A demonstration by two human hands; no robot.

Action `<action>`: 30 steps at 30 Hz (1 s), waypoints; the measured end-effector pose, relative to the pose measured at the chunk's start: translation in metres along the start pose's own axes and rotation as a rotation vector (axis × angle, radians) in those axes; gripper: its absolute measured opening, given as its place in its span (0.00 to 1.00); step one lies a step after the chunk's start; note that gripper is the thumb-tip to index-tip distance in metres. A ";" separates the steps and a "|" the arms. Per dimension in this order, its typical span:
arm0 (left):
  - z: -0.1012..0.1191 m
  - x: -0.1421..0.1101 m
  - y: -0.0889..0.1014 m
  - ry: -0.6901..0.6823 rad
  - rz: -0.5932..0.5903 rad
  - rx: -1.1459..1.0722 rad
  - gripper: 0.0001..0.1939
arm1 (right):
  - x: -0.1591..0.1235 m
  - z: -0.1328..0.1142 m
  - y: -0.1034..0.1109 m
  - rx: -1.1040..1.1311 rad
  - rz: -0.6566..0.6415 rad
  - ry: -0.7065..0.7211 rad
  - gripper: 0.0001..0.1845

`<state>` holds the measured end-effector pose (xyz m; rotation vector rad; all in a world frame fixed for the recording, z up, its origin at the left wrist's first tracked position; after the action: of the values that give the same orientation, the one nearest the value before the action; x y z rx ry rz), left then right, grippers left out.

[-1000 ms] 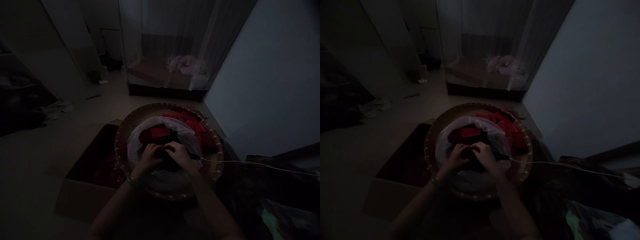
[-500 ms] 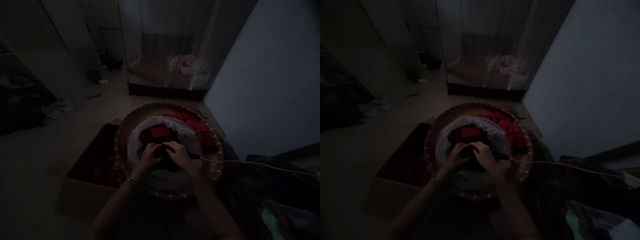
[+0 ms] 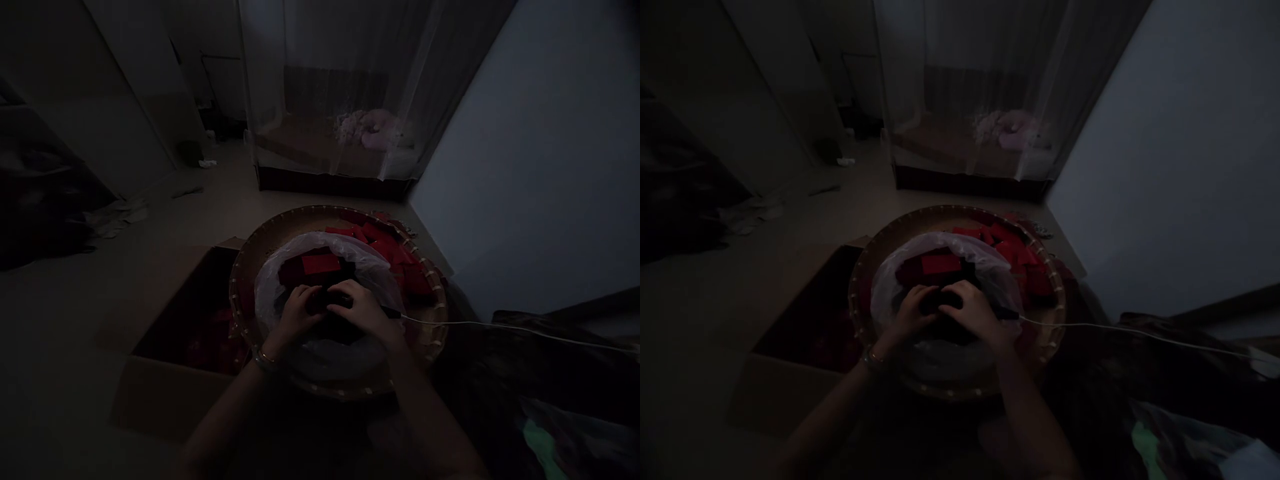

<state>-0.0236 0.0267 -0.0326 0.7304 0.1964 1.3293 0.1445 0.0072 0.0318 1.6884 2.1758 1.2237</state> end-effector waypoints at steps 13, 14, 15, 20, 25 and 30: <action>-0.003 0.001 -0.004 0.070 -0.059 0.038 0.29 | 0.004 0.007 -0.026 -0.240 -0.173 -0.135 0.13; -0.002 0.001 -0.005 0.075 -0.074 0.051 0.29 | 0.004 0.010 -0.023 -0.244 -0.181 -0.154 0.12; -0.002 0.000 -0.005 0.075 -0.087 0.061 0.29 | 0.004 0.012 -0.021 -0.247 -0.188 -0.169 0.10; -0.003 0.000 -0.007 0.056 -0.084 0.071 0.24 | 0.003 0.014 -0.014 -0.215 -0.168 -0.172 0.10; -0.007 0.001 -0.010 0.064 -0.068 0.059 0.22 | 0.003 0.015 -0.019 -0.183 -0.099 -0.171 0.10; 0.002 0.004 -0.010 0.098 -0.078 0.014 0.19 | 0.004 0.018 -0.021 -0.153 0.027 -0.165 0.08</action>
<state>-0.0138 0.0288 -0.0355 0.6631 0.3103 1.2917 0.1374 0.0195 0.0076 1.6959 1.9201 1.1789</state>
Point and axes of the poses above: each hand's wrist, its own x-axis towards the middle knuckle, its own y-axis out of the back of the hand, z = x × y, the point moved 3 cm from there along x, towards the middle knuckle, and after that the axes turned 10 degrees about y, right-handed, at the moved point
